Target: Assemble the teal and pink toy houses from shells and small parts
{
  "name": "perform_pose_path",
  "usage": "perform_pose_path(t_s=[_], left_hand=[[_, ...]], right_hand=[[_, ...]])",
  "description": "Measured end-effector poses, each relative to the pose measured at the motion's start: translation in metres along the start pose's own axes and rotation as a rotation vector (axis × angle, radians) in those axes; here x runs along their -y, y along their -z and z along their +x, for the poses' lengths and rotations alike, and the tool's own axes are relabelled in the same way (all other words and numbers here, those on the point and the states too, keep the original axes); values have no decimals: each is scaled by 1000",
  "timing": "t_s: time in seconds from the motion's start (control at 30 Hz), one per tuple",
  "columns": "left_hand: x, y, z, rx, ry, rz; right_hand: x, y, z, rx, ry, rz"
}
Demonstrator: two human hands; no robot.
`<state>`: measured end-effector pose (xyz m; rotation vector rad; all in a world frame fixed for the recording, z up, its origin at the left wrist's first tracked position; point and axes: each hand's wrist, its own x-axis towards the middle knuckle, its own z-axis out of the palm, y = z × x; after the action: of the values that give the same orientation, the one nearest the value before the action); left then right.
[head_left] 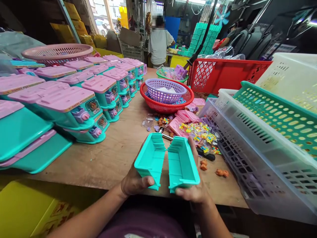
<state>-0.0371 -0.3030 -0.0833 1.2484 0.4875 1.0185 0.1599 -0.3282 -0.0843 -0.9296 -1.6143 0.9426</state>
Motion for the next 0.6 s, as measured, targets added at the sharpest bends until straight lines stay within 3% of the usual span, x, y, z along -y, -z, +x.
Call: perform_pose_path(t_s=[0.13,0.4,0.6], left_hand=[[-2,0,1,-28,-67,40],[-2,1,0,-83,-53,82],[-4,-1,-1,-100,-6,38]], right_hand=[[-2,-1,0,6,59,59],[-5,-4,-2,-46,56,55],[-3,-1,-2,24,82,31]])
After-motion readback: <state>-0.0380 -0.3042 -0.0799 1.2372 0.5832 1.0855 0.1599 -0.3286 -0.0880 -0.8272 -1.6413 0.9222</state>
